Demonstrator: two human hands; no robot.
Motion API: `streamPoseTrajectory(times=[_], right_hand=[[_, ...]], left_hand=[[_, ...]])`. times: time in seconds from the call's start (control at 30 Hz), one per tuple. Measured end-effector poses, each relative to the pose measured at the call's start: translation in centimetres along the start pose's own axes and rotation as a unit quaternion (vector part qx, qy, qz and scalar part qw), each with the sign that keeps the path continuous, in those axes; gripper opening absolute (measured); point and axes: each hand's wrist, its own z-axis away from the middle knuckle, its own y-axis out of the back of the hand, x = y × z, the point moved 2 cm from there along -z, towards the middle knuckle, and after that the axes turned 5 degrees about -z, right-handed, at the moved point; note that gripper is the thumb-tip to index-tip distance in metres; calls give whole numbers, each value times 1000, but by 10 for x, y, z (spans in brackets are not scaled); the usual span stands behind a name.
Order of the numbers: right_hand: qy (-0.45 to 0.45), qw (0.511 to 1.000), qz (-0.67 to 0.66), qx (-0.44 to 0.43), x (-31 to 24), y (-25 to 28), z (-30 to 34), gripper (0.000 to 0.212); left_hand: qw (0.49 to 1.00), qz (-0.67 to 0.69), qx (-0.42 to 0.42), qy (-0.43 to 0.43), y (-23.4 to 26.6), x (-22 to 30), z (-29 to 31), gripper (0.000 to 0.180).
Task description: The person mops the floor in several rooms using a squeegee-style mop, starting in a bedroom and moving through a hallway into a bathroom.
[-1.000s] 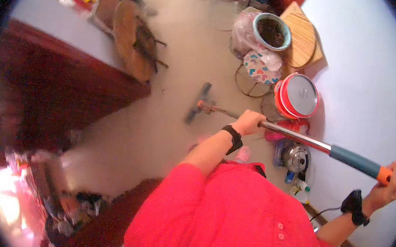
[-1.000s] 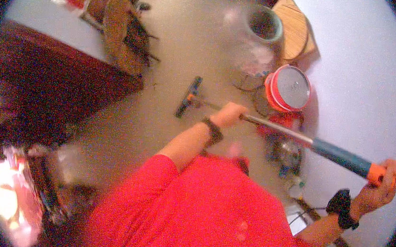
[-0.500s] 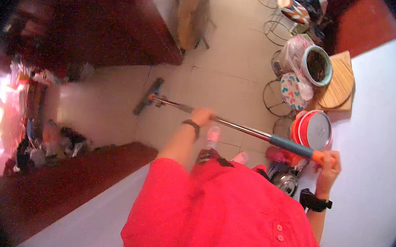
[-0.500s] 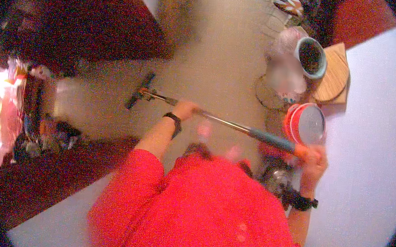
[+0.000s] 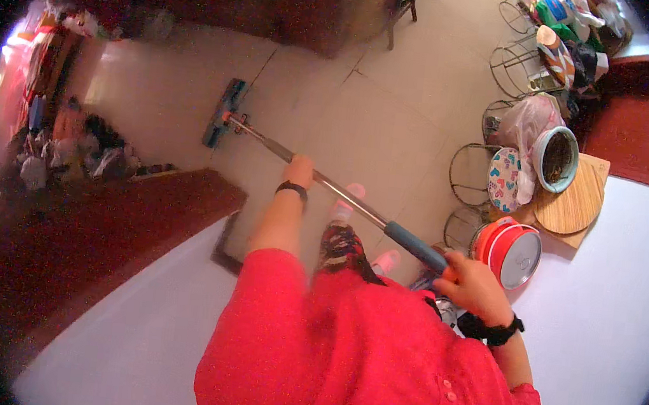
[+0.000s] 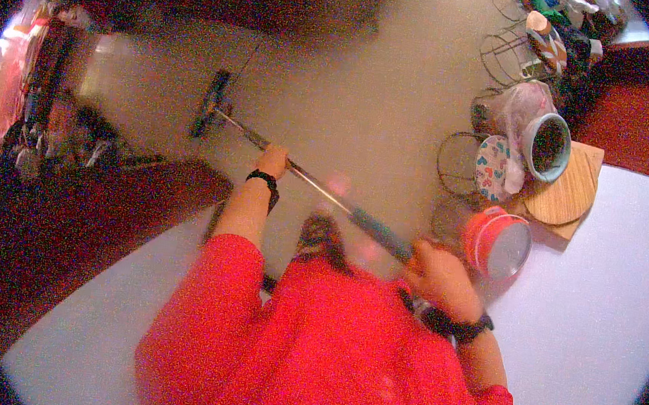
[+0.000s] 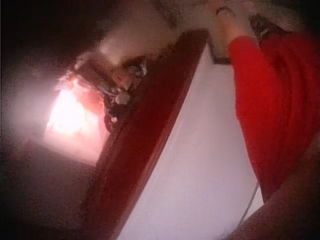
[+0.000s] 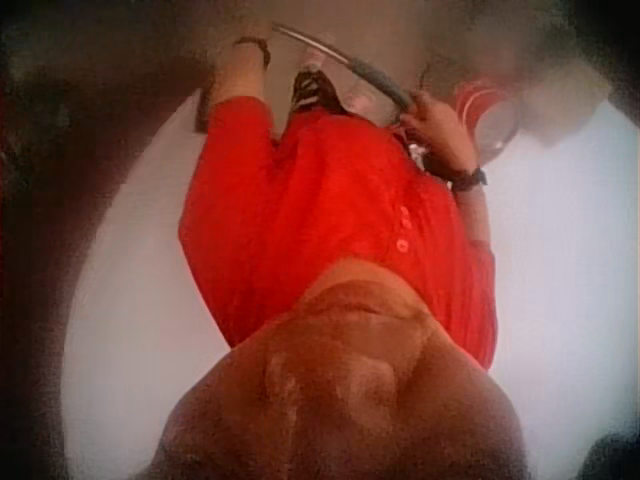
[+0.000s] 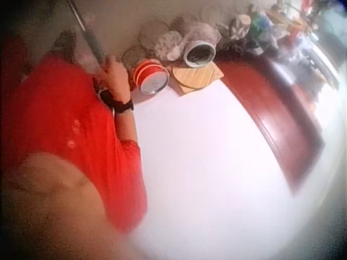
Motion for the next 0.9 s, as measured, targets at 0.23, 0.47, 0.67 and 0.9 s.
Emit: streamPoseTrajectory(times=[0.23, 0.47, 0.67, 0.9], right_hand=[[24, 985, 166, -50, 45, -9, 68, 27], [-171, 944, 279, 51, 135, 61, 257, 14], [-356, 865, 316, 158, 205, 60, 391, 22], [-353, 888, 230, 183, 253, 13, 390, 27]], left_hand=[[995, -14, 56, -86, -69, 38, 47, 14], [961, 22, -45, -271, -175, 244, 172, 9], [882, 38, -166, -439, -180, 362, 260, 17], [847, 3, -207, -490, -214, 326, 230, 16]])
